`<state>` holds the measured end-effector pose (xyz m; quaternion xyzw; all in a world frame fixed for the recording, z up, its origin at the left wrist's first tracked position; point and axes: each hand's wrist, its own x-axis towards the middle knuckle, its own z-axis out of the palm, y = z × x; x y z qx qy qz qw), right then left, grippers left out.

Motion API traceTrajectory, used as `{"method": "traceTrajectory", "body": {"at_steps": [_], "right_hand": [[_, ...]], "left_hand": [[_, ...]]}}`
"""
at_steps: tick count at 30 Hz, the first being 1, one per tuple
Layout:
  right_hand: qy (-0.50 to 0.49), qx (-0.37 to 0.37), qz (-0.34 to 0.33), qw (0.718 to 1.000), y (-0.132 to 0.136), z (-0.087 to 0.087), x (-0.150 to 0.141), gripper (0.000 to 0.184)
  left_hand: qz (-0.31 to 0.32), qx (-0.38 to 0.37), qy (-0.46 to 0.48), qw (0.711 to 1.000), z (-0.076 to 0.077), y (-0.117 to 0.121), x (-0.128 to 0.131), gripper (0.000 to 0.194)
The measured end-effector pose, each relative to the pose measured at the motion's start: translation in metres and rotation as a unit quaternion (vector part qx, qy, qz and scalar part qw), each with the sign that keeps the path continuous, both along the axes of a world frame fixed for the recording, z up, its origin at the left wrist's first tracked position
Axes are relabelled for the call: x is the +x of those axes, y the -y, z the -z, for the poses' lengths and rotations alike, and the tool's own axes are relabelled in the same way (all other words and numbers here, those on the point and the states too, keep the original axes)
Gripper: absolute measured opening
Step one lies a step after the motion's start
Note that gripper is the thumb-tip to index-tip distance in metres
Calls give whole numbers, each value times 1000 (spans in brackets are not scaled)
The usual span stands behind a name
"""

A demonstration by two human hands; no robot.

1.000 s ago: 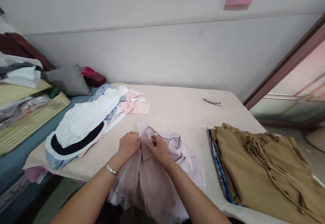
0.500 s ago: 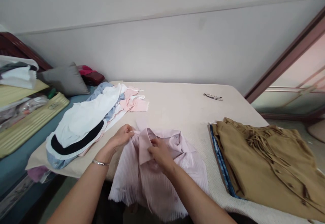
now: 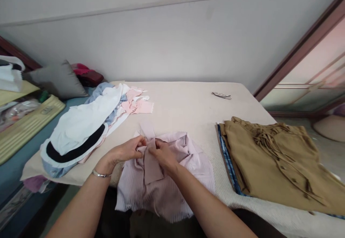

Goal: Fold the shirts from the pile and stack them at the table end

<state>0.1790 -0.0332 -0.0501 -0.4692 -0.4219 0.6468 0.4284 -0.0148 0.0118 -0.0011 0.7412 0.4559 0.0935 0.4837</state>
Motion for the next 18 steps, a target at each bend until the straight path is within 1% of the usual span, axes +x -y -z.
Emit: {"method": "traceTrajectory", "body": {"at_steps": [3, 5, 7, 11, 16, 18], "right_hand": [[-76, -44, 32, 996, 4, -3, -2, 21], [-140, -53, 64, 987, 3, -7, 0, 23], [-178, -59, 88, 978, 0, -11, 3, 24], [-193, -63, 95, 975, -3, -17, 12, 27], [-210, -29, 91, 973, -4, -17, 18, 28], [-212, -23, 93, 972, -6, -16, 18, 29]], "left_hand": [[-31, 5, -23, 999, 0, -1, -6, 38], [-50, 13, -44, 998, 2, -3, -12, 39], [-59, 38, -64, 995, 4, -6, -16, 36], [-67, 95, -66, 991, 4, -11, -18, 27], [-79, 111, -39, 990, 0, -14, -21, 28], [-96, 116, -34, 988, 0, -14, -23, 28]]}}
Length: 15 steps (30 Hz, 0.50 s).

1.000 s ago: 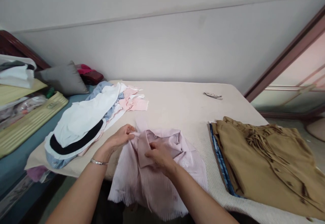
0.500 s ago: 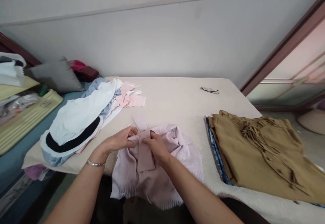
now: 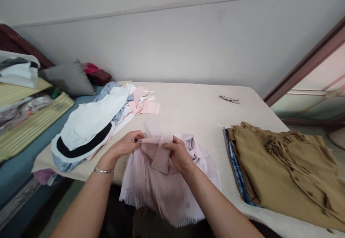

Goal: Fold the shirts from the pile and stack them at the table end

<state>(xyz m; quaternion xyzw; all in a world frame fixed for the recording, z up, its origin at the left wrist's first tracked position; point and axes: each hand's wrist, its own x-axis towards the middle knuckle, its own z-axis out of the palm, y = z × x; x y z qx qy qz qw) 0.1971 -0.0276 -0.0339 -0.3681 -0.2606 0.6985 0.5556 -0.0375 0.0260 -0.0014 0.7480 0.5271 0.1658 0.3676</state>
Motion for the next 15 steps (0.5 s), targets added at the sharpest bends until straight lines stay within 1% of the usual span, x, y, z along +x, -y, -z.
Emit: {"method": "traceTrajectory", "body": {"at_steps": [3, 6, 10, 12, 15], "right_hand": [[-4, -2, -5, 1000, -1, -2, -2, 29], [-3, 0, -16, 1000, -1, -10, -3, 29], [1, 11, -3, 1000, -1, -23, 0, 26], [-2, 11, 5, 1000, -2, -27, 4, 26], [-5, 13, 4, 1000, -5, -28, 10, 24]], "left_hand": [[-44, -8, 23, 999, 0, 0, -1, 26], [-73, -15, 64, 995, -2, 0, 0, 24], [-80, -8, 94, 992, -6, 0, 3, 18], [-82, -7, 101, 992, -9, 1, 4, 14], [-84, -10, 126, 988, -14, 2, 6, 19]]}}
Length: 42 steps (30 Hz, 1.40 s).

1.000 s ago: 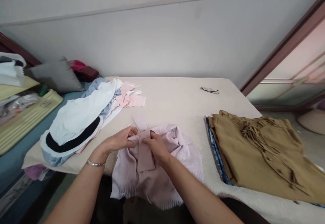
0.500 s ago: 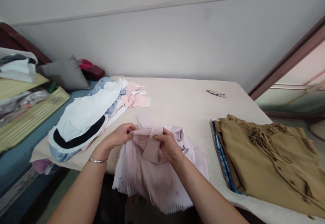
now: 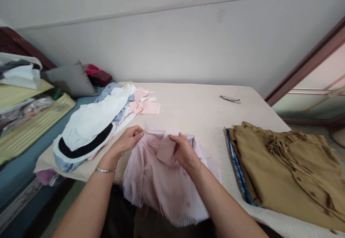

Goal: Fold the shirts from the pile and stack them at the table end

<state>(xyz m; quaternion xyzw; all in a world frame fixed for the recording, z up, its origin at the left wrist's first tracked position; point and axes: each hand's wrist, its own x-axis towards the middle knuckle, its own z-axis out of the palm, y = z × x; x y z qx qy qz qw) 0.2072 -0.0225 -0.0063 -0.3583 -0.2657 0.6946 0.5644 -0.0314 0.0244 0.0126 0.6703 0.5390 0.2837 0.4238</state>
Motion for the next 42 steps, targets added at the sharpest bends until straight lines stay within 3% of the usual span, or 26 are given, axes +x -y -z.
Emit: {"method": "traceTrajectory", "body": {"at_steps": [11, 14, 19, 22, 25, 28, 31, 34, 38, 40, 42], "right_hand": [[24, 12, 19, 999, -2, -3, 4, 25], [41, 9, 15, 999, -1, -3, 3, 25], [16, 19, -11, 1000, -1, 0, -4, 31], [14, 43, -35, 998, 2, 3, -11, 33], [105, 79, -55, 990, 7, 5, -15, 26], [294, 133, -96, 942, 8, 2, -9, 13], [488, 150, -77, 856, -2, -3, 17, 6], [642, 97, -11, 761, -16, -6, 63, 2], [781, -13, -20, 624, -23, -5, 114, 9], [808, -35, -41, 586, -21, -2, 120, 18], [810, -18, -53, 584, -20, 4, 113, 31]], "left_hand": [[-2, -29, 55, 998, -3, 1, 3, 37], [-24, -9, 50, 998, -4, 2, 6, 35], [-22, 123, -7, 992, -6, 9, 26, 30], [2, 118, -25, 993, -2, 13, 40, 27], [43, 82, -22, 995, 6, 12, 40, 16], [24, 33, -52, 998, 13, 5, 23, 12], [-30, -34, -96, 994, 15, -3, 1, 13], [-75, -81, -104, 988, 13, -6, -13, 11], [-94, -118, -118, 981, 11, -9, -14, 9], [-90, -105, -139, 980, 14, -11, -13, 9], [-74, -87, -154, 981, 19, -13, -13, 11]]}}
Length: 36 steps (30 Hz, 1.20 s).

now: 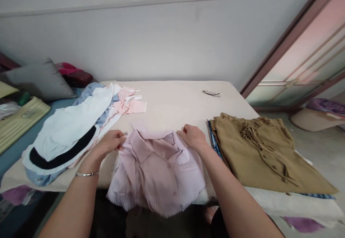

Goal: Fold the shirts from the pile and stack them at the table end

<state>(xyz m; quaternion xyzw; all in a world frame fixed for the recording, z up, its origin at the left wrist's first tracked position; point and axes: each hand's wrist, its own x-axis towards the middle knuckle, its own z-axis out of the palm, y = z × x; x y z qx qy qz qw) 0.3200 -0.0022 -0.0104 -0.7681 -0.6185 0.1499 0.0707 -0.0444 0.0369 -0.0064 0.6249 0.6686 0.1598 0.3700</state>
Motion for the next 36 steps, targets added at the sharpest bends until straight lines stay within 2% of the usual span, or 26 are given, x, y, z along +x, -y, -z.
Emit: {"method": "traceTrajectory", "body": {"at_steps": [2, 3, 6, 8, 9, 10, 11, 13, 14, 15, 16, 17, 20, 22, 24, 26, 28, 31, 34, 36], "right_hand": [[-2, 22, -26, 999, -1, 7, -13, 37], [1, 33, -36, 999, -2, 11, -20, 34], [4, 49, -26, 998, -6, 17, -34, 15], [-59, 50, 13, 997, -7, 15, -38, 6], [-131, 46, 34, 990, -7, 12, -40, 3], [-228, 37, 47, 972, -6, 9, -41, 2], [-337, 26, 51, 940, -5, 5, -41, 3], [-516, 13, 40, 855, -4, -1, -40, 4], [-560, 17, 35, 828, -4, -3, -38, 6], [-570, 24, 35, 820, -4, -4, -35, 9], [-552, 32, 42, 832, -6, -4, -30, 11], [-508, 39, 52, 859, -7, -3, -25, 12], [-272, 45, 63, 959, -11, 3, -6, 13], [-122, 26, 50, 991, -11, 6, 2, 15], [-59, -13, 32, 998, -10, 11, 3, 19], [-64, -42, 18, 997, -9, 16, -2, 27], [-93, -52, 2, 994, -9, 22, -10, 29], [-134, -62, -33, 988, -9, 26, -20, 18], [-194, -59, -78, 976, -7, 20, -22, 15], [-277, -37, -108, 954, -4, 12, -22, 12]], "left_hand": [[20, 12, -6, 1000, 5, -1, -2, 14], [27, 17, -8, 999, 7, -2, -3, 15], [29, 22, -18, 999, 8, -2, -5, 14], [31, 22, -35, 999, 7, -3, -6, 14], [35, 23, -47, 998, 6, -3, -6, 14], [42, 25, -60, 997, 5, -4, -6, 14], [49, 30, -77, 995, 4, -5, -6, 14], [60, 39, -118, 990, 3, -6, -5, 14], [63, 43, -142, 987, 3, -6, -6, 14], [66, 47, -164, 983, 3, -7, -6, 15], [67, 48, -184, 979, 3, -7, -6, 15], [67, 49, -201, 976, 3, -8, -7, 15], [73, 49, -229, 969, 4, -8, -8, 15], [75, 52, -234, 968, 4, -8, -8, 16], [73, 54, -230, 969, 4, -8, -7, 16], [72, 49, -214, 973, 2, -7, -6, 16], [73, 42, -185, 979, 1, -6, -6, 15], [77, 31, -142, 986, 1, -5, -7, 15], [73, 34, -125, 989, 1, -4, -10, 25], [66, 47, -132, 988, 0, -3, -10, 29]]}}
